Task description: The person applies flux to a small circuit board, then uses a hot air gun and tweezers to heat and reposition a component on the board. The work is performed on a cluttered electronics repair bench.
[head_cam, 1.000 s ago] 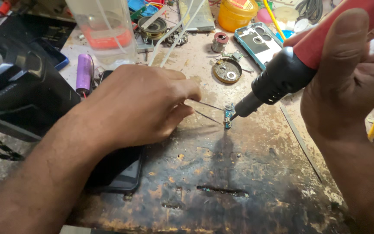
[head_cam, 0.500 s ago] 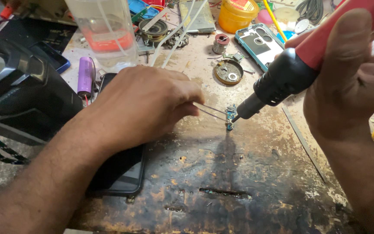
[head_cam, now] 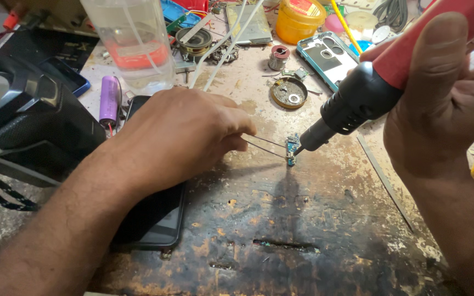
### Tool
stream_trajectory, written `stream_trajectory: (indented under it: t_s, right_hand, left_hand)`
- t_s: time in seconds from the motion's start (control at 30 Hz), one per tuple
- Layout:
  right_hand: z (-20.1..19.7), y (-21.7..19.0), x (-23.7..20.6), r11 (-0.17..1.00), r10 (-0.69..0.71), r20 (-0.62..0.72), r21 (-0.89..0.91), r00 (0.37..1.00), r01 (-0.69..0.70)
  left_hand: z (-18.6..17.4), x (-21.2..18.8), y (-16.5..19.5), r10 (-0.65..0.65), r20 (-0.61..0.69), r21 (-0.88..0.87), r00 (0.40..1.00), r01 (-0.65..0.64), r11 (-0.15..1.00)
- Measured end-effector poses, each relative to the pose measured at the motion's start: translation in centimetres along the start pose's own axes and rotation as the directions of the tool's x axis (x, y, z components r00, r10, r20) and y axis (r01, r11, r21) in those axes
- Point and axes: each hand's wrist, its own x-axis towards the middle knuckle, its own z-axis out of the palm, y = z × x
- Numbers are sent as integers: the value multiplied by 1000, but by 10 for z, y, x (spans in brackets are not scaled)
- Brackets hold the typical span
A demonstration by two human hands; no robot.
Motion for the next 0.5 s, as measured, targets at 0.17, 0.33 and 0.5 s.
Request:
stream_trajectory:
  t_s: [0.17,0.33,0.5]
  right_hand:
    - [-1,0,0,1000,-1,1,-2,1000,1]
    - [-1,0,1,1000,-1,2,-3,1000,1]
    - [-1,1,0,1000,0,3,-5,1000,0]
  left_hand:
    - [-1,0,4,-4,28,-4,1000,4,1000]
    - [-3,-1,4,9,-17,17,1000,-9,1000]
    - [-3,-1,4,-5,-25,34,1000,6,999]
